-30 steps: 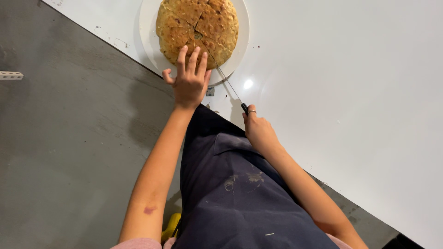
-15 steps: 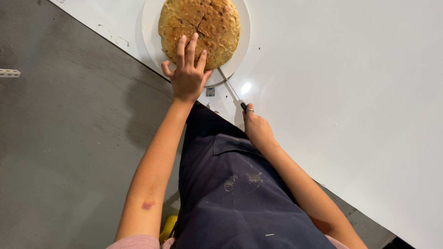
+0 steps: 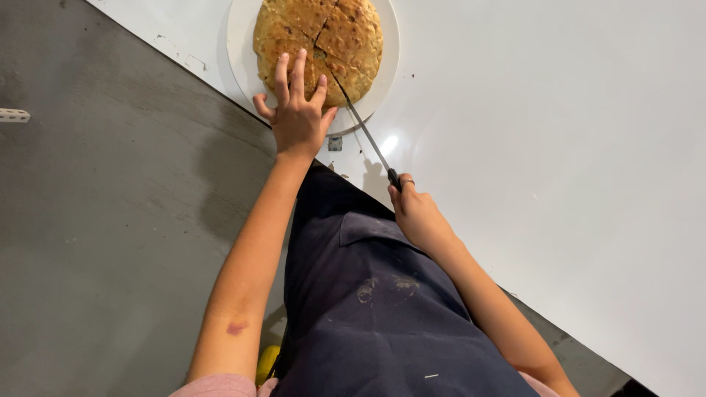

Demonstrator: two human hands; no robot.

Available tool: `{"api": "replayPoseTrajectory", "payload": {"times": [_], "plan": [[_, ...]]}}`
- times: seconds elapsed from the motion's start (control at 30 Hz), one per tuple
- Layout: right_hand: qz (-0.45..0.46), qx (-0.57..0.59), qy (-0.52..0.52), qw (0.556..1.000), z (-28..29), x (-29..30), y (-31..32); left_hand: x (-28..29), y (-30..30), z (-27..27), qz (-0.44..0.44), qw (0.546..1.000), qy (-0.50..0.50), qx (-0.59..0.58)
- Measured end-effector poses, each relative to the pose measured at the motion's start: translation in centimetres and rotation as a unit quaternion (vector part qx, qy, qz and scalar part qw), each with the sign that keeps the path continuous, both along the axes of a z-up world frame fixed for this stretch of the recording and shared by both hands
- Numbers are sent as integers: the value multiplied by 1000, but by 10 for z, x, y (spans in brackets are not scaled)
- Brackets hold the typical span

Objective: Slicing a round pastry or bread into multiple pieces on a white plate.

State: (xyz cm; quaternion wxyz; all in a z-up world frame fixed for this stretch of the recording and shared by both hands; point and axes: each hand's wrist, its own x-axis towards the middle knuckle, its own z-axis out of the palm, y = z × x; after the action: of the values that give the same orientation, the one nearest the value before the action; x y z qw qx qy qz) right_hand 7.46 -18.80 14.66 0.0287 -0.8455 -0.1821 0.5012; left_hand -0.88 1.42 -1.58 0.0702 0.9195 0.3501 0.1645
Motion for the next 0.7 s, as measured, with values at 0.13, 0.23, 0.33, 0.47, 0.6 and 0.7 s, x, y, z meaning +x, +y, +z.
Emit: {"api": "replayPoseTrajectory", "payload": {"times": [0.13,0.23,0.33,0.47,0.6,0.7], "plan": [[7,-14,-10,1000,0,-5,-14,-1,-2,-1,3,1000,-7,2],[61,-1,-47,997,-6,-5,-20,-2,-2,-2,1,1000,-17,-1],[57,-44,-39,997,-3,-4,-14,-2,-2,1,0,1000,-22,19],[80,-37,-61,994,-14,-1,-16,-2,0,5,-4,999,-25,22],[91,-35,-80,992,-26,1,-21,-2,2,4,4,999,-30,13],[144,-35,-127,981,-49,2,-37,-4,6,8,-9,999,-35,-1]]}}
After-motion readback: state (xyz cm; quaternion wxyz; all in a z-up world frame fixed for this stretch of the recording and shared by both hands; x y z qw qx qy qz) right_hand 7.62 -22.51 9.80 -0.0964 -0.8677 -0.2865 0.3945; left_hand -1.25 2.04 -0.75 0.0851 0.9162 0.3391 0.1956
